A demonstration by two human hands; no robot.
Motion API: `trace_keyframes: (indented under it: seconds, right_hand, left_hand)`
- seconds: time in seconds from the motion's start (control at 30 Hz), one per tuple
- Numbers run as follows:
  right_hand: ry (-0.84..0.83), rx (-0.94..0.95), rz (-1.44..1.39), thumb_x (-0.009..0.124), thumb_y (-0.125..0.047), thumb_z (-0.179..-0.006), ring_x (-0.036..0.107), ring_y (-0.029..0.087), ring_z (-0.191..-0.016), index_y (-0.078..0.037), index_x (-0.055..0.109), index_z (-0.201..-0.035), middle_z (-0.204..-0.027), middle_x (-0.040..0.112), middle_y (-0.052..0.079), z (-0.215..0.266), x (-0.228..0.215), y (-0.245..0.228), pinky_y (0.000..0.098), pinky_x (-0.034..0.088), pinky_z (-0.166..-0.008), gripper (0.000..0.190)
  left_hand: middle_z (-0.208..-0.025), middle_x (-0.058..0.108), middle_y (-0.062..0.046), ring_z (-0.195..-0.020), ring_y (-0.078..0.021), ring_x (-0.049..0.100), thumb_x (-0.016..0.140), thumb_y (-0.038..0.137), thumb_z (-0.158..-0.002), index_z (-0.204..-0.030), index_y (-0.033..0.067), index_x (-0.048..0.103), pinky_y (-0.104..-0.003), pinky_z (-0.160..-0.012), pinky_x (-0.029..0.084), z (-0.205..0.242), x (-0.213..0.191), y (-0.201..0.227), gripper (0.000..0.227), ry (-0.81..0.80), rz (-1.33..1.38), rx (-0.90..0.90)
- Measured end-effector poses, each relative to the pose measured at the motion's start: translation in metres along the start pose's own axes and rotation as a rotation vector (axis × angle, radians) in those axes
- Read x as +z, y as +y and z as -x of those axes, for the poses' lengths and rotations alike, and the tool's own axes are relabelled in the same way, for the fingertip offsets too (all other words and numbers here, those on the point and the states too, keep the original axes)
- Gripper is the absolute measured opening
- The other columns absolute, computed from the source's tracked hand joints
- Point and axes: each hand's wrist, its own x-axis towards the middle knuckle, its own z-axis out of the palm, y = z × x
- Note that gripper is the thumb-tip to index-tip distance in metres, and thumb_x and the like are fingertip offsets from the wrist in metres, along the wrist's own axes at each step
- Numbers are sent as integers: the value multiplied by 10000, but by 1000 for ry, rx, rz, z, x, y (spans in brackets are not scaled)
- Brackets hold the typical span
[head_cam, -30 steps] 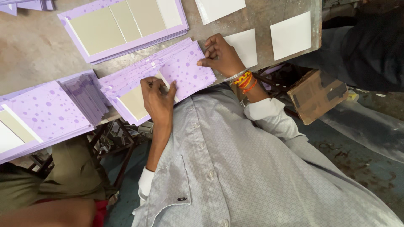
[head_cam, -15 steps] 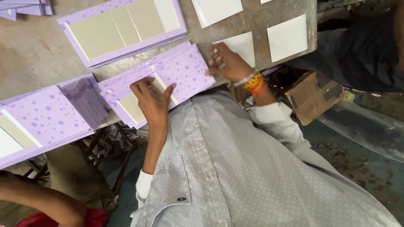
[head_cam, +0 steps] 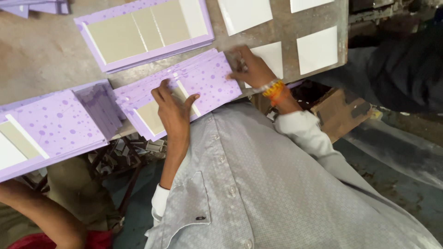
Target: The person inserts small white paper sheets into purple patterned paper covers and stacks the completed units on the table. The person repeats this insertion and stacking process continuously.
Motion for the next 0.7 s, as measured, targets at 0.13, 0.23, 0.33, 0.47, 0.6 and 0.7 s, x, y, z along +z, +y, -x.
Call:
trace_keyframes:
  seconds: [0.13, 0.23, 0.33, 0.47, 0.6, 0.7]
  right_hand:
    - [-118, 1, -346, 846, -169, -837, 673, 149, -888, -35, 453, -1407, -968, 665, 49, 40, 2, 19, 277, 574, -790, 705]
    - [-62, 38, -368, 830, -118, -882, 650, 122, -919, -36, 495, -1393, -987, 643, 31, 45, 4, 24, 264, 547, -813, 616]
    - [70, 38, -449, 821, -115, -909, 638, 93, -885, -34, 482, -1359, -940, 628, 14, 24, 15, 19, 246, 555, -775, 570]
    - [190, -73, -464, 834, -100, -925, 668, 99, -855, -29, 530, -1299, -921, 673, 27, -18, 23, 2, 242, 576, -764, 487]
    - [219, -24, -506, 826, -82, -907, 685, 91, -769, -28, 538, -1248, -851, 704, 33, -34, 20, -9, 228, 553, -661, 449]
    - [242, 60, -524, 788, -90, -932, 667, 91, -712, -25, 549, -1218, -835, 707, 41, -33, 19, -8, 231, 521, -587, 379]
  left_hand:
    - [-1211, 466, -218, -880, -416, 618, 954, 252, -742, -1393, -17, 423, -496, -729, 547, -3, -2, -4, 882, -21, 12, -44]
    - [-1201, 472, -207, -872, -405, 621, 953, 246, -741, -1400, -4, 430, -487, -721, 549, -3, -3, -4, 879, -4, 16, 2]
    - [-1180, 471, -196, -816, -373, 611, 943, 243, -760, -1421, -5, 420, -473, -695, 549, -3, -5, -6, 879, -49, 13, 0]
    - [-1175, 472, -192, -807, -357, 613, 932, 250, -774, -1430, -5, 418, -469, -686, 550, -5, -6, -9, 872, -66, 18, 26]
    - [-1186, 468, -201, -830, -366, 636, 925, 268, -779, -1435, -12, 410, -467, -692, 565, -6, -6, -11, 880, -100, 21, 12]
    - [-1192, 468, -208, -872, -384, 647, 928, 273, -773, -1428, -21, 413, -466, -701, 573, -7, -4, -12, 884, -83, 20, 43]
